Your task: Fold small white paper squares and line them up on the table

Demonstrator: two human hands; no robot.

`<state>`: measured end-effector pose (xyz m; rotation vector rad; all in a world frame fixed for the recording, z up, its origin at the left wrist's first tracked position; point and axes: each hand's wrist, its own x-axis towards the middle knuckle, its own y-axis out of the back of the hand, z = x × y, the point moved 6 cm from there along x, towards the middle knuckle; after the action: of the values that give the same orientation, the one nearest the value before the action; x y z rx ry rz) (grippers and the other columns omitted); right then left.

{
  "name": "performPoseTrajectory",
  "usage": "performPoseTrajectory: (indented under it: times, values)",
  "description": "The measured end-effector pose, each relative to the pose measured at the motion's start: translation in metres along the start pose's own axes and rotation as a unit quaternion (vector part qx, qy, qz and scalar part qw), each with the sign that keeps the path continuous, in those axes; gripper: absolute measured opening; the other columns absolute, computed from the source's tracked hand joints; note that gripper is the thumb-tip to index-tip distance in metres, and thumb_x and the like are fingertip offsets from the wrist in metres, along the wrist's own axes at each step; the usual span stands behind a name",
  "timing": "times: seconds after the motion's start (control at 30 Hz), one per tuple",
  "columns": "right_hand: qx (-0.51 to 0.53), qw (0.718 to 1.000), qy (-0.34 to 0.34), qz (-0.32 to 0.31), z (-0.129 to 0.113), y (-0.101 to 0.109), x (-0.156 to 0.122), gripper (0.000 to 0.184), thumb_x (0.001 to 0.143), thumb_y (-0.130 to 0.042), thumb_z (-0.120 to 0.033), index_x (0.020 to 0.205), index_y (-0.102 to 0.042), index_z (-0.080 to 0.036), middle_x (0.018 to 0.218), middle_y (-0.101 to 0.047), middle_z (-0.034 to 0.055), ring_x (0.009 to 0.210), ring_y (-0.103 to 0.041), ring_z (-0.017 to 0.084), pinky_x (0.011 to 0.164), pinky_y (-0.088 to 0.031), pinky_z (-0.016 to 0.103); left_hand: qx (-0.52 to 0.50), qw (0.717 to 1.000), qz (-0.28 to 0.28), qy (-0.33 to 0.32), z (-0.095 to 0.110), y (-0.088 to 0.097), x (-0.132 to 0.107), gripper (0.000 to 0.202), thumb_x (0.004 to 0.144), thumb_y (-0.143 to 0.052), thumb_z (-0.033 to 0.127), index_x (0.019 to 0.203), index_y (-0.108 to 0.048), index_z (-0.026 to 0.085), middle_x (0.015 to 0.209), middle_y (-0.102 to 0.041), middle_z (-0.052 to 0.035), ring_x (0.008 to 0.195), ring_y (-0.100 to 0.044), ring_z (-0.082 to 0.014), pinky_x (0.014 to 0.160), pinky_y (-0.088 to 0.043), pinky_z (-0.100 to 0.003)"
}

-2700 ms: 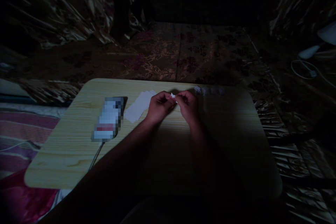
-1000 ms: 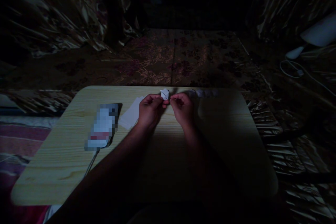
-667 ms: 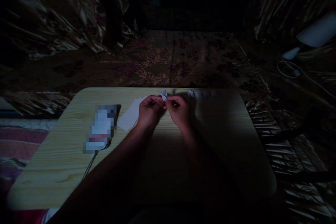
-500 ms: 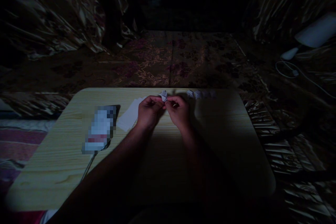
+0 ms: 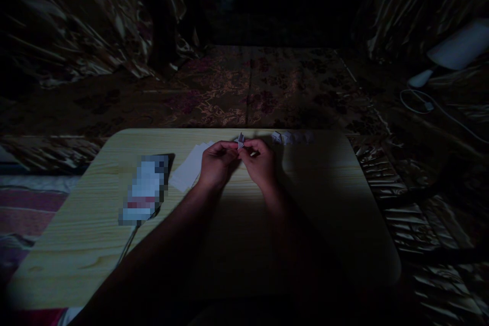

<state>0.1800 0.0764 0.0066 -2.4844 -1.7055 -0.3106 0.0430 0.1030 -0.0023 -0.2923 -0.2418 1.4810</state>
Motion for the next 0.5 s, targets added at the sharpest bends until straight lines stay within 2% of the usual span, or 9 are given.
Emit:
performPoseTrajectory:
  times: [0.2, 0.5]
  values:
    - [-0.011, 1.000, -0.011, 0.011, -0.0003, 0.0009, 0.0008, 0.018, 0.077, -0.075, -0.031, 0.087, -0.064, -0.022, 0.082, -0.074, 0.0020, 0.071, -0.069, 0.017, 0.069, -0.056, 0.032, 0.024, 1.000, 0.002, -0.003, 0.0020, -0.0012, -0.0013, 0.019, 0.068, -0.082, 0.025, 0.083, -0.076, 0.016, 0.078, -0.076, -0.0044, 0.067, -0.068, -0.0136, 0.070, -0.054, -0.027]
    - [-0.017, 1.000, -0.008, 0.013, 0.0021, 0.0017, 0.0008, 0.018, 0.077, -0.074, -0.030, 0.090, -0.065, -0.022, 0.080, -0.073, 0.0016, 0.070, -0.069, 0.018, 0.068, -0.056, 0.033, 0.035, 0.999, -0.006, -0.008, 0.0025, -0.0026, -0.0016, 0.021, 0.067, -0.083, 0.027, 0.084, -0.076, 0.017, 0.079, -0.076, -0.0046, 0.069, -0.069, -0.0154, 0.072, -0.056, -0.030]
